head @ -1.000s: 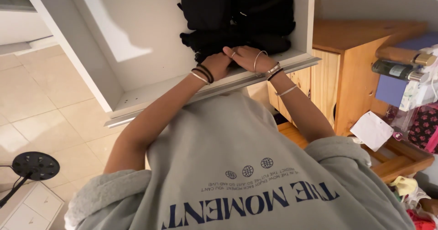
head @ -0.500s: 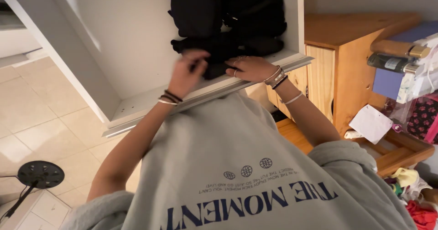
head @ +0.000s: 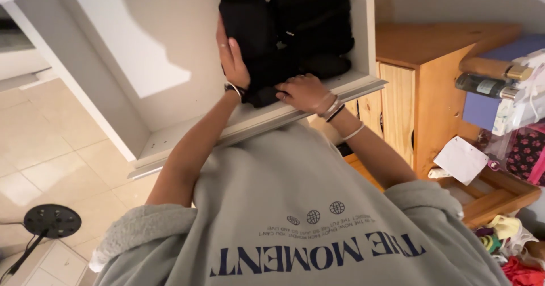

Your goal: Organizing and folding undergarments inside a dresser drawer.

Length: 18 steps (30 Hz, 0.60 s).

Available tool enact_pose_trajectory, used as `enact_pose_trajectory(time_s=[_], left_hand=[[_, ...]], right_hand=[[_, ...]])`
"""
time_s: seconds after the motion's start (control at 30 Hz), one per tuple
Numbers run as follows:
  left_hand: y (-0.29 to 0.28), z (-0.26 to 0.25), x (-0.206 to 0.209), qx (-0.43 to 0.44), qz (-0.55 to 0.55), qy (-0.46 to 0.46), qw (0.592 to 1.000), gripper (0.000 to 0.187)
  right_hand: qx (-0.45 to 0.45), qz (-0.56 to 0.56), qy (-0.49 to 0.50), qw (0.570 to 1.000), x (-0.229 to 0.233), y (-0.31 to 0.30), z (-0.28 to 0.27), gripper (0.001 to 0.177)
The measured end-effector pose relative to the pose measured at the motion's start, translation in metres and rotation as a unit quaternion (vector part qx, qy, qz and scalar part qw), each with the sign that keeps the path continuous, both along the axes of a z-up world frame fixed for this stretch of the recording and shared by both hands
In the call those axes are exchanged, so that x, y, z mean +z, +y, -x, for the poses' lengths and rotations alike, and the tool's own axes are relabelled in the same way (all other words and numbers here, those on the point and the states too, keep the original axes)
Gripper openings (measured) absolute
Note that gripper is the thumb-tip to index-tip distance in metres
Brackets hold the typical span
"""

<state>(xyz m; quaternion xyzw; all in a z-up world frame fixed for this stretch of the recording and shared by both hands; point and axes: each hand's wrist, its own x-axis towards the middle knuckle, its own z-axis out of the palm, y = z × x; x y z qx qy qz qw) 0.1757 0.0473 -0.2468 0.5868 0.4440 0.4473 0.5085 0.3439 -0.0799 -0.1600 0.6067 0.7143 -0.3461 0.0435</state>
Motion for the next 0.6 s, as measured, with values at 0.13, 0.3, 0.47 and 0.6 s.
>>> enact_pose_trajectory(time_s=[0.13, 0.3, 0.47, 0.6], left_hand=[[-0.020, -0.025, 0.001, -0.005, 0.008, -0.030, 0.999, 0.062], [-0.025, -0.043, -0.004, 0.026, 0.040, -0.022, 0.999, 0.064], [-0.027, -0.036, -0.007, 0.029, 0.050, -0.014, 0.998, 0.064], [-0.020, -0.006, -0.003, -0.064, 0.021, 0.017, 0.998, 0.079]], right_hand=[[-0.008, 0.022, -0.058, 0.998, 0.002, 0.008, 0.023, 0.030], [-0.019, 0.027, -0.030, 0.999, 0.008, 0.009, 0.026, 0.038], [-0.015, 0.104, -0.001, 0.994, 0.010, 0.021, 0.016, 0.046], [-0.041, 0.129, 0.084, 0.987, 0.031, 0.022, -0.014, 0.047]])
